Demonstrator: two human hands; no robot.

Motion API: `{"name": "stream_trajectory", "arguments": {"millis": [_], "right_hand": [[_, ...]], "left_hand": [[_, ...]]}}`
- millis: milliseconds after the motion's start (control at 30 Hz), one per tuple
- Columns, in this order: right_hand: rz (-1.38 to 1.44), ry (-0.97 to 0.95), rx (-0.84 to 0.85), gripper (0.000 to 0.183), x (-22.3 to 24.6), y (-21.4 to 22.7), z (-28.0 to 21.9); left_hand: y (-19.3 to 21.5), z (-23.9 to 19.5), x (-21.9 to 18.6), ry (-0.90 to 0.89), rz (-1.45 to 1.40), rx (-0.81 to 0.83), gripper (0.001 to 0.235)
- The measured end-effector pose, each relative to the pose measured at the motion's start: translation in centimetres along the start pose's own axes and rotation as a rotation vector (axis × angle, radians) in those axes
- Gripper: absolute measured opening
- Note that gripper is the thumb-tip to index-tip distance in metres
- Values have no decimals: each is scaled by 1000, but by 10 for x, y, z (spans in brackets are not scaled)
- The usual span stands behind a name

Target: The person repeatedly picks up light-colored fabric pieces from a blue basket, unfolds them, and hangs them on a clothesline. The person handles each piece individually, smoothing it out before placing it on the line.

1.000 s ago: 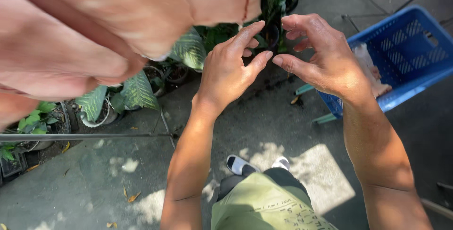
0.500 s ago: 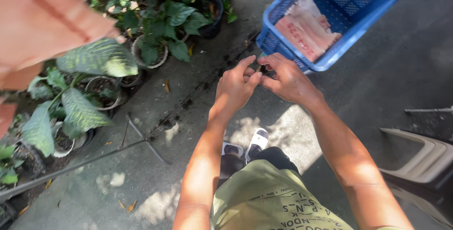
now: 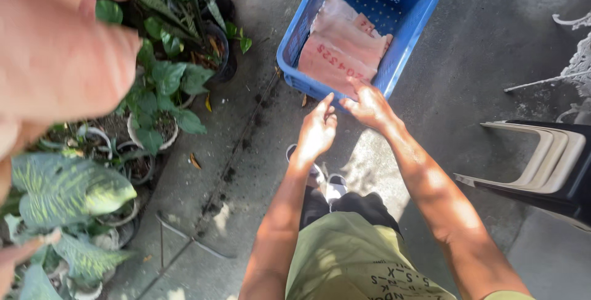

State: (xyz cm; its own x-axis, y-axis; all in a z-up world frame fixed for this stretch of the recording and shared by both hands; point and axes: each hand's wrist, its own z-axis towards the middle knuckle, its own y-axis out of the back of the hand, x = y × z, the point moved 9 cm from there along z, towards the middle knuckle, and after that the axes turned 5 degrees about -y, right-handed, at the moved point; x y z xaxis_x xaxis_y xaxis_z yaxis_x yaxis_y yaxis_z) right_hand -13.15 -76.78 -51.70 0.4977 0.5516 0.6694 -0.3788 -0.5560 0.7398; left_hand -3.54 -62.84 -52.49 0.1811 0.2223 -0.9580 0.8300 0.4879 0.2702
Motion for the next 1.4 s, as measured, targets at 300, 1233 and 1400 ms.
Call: {"name": "stream_trajectory", "arguments": {"millis": [300, 1233, 1400], "right_hand": [[-86, -300, 116, 97, -142, -87, 88], [891, -492, 588, 52, -166, -17, 132], [1432, -582, 811, 48, -196, -42, 143]], "left_hand": [[-67, 79, 111, -16, -344, 176, 70], [-72, 172, 125, 479, -949, -288, 71], [-73, 159, 89, 466, -863, -45, 63]]}}
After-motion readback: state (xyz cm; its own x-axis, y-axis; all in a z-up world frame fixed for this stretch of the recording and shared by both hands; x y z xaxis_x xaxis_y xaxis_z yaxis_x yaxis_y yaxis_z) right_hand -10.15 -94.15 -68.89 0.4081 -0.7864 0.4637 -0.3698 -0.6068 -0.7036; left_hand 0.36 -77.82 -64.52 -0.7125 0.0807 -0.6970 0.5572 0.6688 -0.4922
